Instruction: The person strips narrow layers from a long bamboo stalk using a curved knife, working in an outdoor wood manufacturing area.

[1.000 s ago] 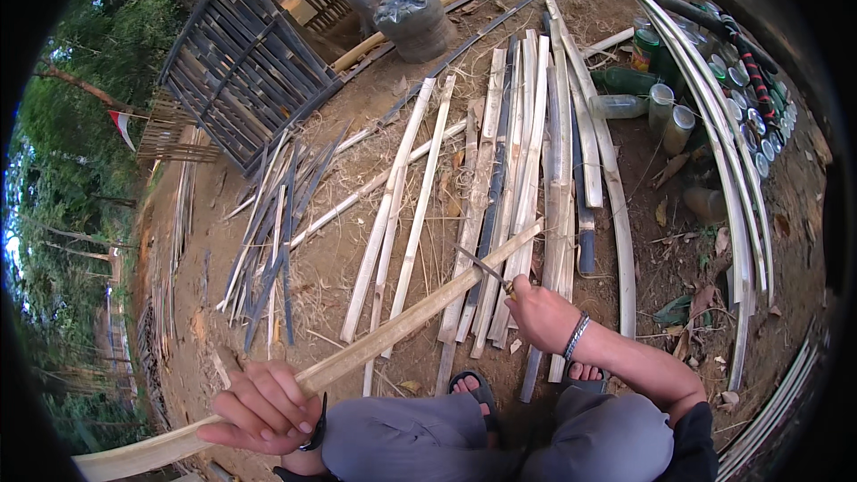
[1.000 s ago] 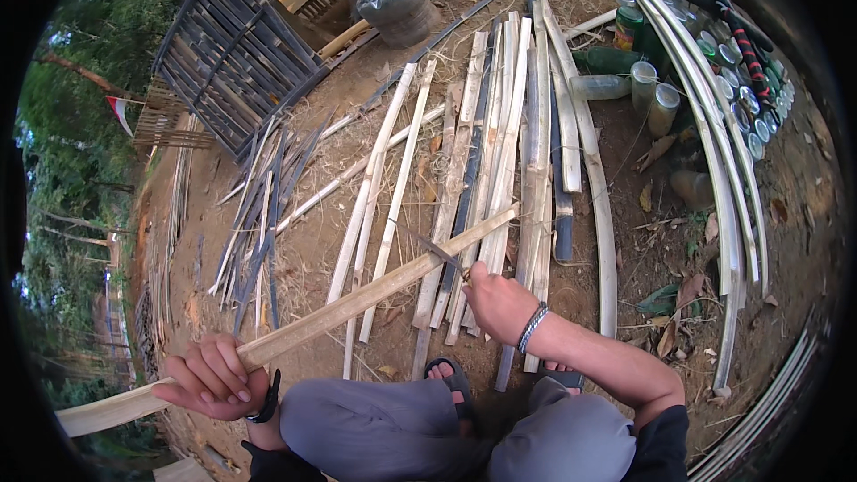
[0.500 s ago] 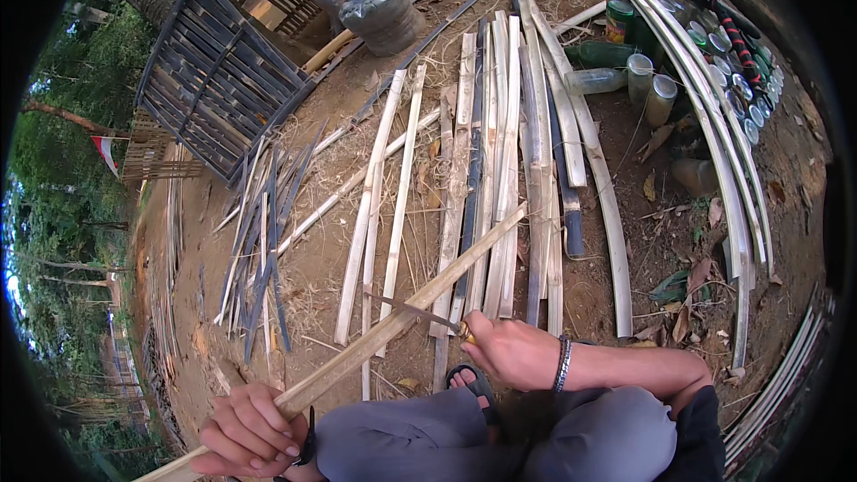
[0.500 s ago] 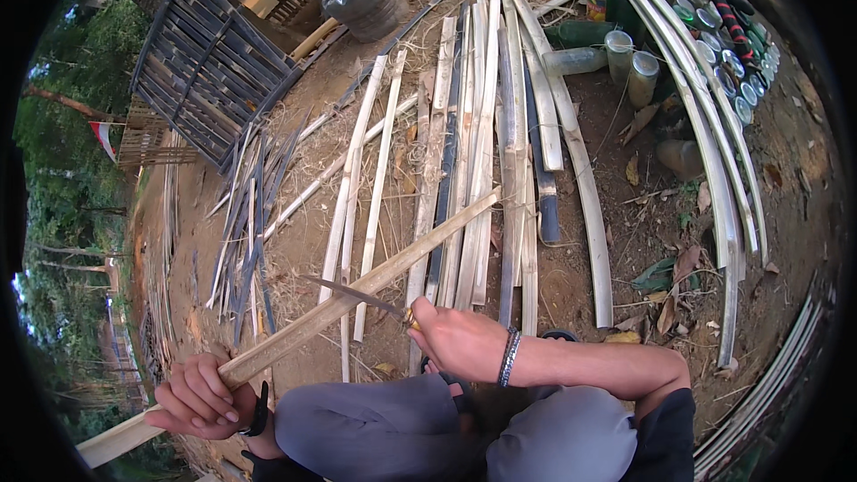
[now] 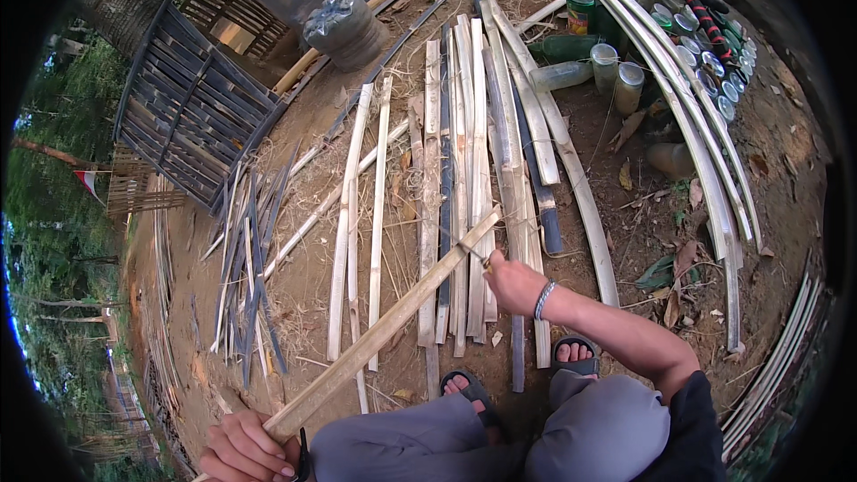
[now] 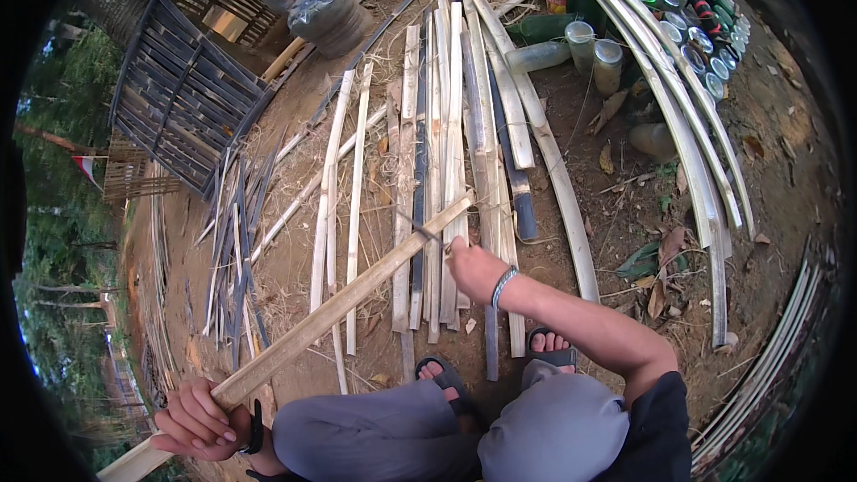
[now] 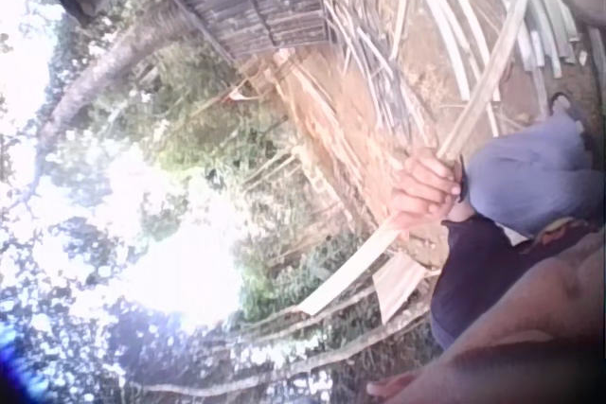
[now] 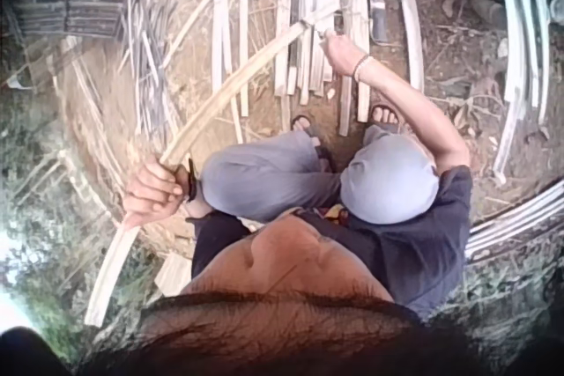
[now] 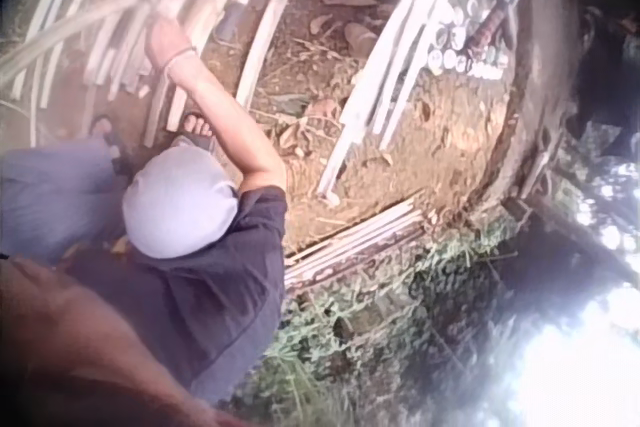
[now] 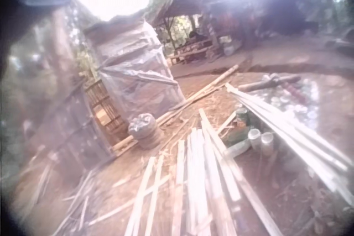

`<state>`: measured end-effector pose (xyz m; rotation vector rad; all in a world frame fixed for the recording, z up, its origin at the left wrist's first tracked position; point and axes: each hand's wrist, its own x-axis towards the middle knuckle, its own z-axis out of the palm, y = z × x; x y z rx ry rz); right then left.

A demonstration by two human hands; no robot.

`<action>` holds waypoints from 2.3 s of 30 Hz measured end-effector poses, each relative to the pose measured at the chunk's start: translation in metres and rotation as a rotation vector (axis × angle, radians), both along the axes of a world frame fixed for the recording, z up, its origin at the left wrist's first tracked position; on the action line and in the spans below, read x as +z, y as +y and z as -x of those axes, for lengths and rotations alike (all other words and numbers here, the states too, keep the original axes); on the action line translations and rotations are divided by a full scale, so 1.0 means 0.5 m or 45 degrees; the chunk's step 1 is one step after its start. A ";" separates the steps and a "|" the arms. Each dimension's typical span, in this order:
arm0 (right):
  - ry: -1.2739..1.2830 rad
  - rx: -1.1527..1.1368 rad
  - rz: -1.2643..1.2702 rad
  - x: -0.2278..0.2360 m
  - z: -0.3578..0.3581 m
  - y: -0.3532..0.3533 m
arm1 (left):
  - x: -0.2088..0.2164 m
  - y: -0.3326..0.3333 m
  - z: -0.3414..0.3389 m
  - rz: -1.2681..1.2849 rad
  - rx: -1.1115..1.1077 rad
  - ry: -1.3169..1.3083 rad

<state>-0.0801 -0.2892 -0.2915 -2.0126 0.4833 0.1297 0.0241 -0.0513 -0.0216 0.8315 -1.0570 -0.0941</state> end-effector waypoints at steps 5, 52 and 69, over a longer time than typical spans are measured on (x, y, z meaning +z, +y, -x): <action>-0.021 0.025 -0.002 -0.006 0.004 -0.013 | -0.008 -0.004 0.002 0.024 0.044 -0.018; 0.147 -0.027 0.296 -0.221 -0.032 -0.117 | -0.010 -0.010 -0.026 0.042 0.150 0.069; -0.081 0.191 0.010 0.028 -0.027 -0.002 | -0.015 0.023 -0.040 -0.019 0.223 0.051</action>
